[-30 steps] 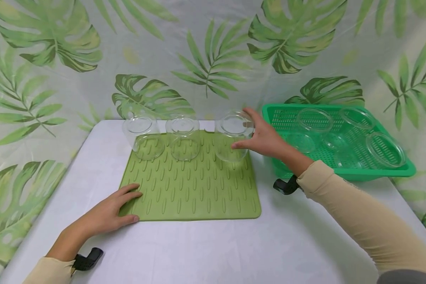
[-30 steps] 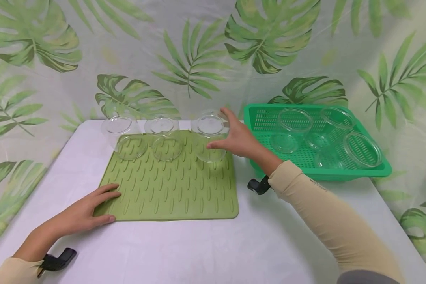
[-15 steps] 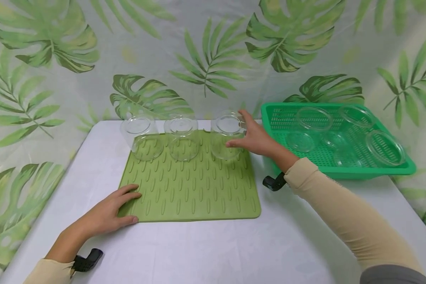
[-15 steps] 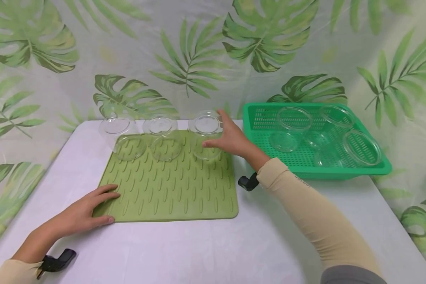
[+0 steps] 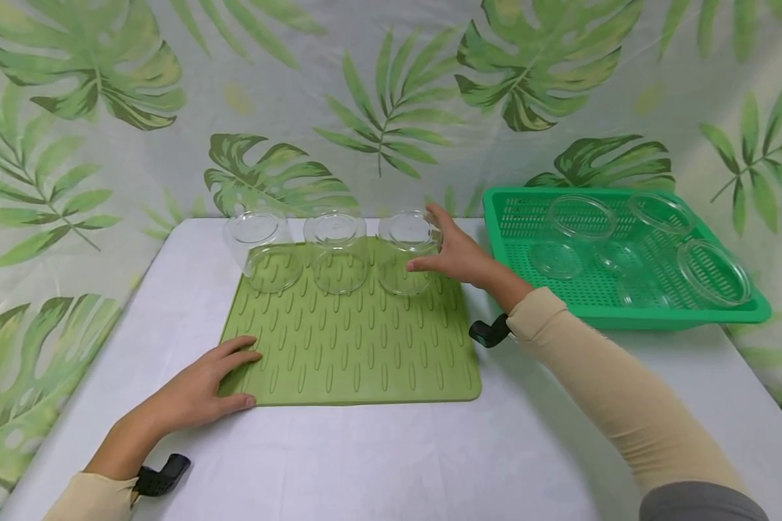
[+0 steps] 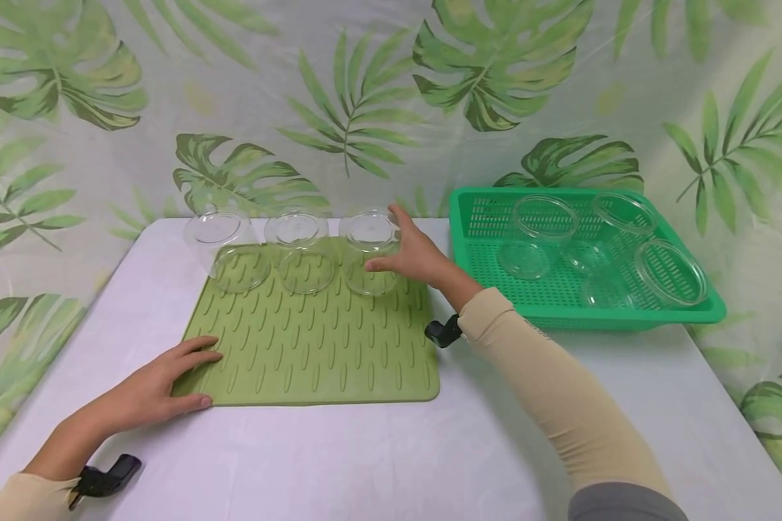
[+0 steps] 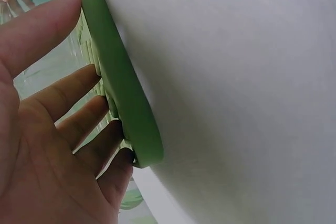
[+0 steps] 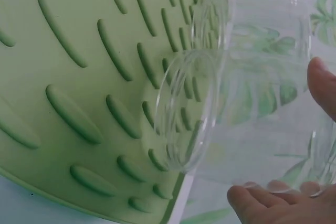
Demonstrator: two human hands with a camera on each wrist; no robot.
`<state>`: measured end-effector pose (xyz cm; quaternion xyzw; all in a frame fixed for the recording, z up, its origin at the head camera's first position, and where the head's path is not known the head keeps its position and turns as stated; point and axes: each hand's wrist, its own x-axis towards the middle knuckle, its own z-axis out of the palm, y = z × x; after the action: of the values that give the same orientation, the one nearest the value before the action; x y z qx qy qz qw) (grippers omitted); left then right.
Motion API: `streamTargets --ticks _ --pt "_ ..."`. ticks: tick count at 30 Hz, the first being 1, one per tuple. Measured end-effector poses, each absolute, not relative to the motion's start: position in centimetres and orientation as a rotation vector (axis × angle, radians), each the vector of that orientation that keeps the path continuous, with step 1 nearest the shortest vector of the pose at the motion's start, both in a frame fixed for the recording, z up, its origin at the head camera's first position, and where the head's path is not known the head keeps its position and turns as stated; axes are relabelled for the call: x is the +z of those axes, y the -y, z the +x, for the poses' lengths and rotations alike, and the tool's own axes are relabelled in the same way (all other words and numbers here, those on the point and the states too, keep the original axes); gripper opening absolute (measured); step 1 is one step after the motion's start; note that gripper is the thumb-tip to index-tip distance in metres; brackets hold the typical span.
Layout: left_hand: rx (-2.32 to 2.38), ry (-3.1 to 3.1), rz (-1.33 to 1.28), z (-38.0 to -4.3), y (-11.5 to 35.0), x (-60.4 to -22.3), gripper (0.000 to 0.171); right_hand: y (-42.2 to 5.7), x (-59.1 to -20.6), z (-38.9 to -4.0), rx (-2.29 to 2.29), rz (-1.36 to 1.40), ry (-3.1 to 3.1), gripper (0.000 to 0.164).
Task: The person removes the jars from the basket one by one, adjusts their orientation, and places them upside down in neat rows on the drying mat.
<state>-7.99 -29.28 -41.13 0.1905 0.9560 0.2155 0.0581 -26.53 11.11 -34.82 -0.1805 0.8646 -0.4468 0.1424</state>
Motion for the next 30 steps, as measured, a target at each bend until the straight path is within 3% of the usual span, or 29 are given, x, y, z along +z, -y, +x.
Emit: streamTargets --ticks 30 --pt "0.649 -2.886 0.554 -7.86 29.01 -41.2 0.062 -10.13 -34.9 -27.03 -1.16 -0.449 -2.529 0.112"
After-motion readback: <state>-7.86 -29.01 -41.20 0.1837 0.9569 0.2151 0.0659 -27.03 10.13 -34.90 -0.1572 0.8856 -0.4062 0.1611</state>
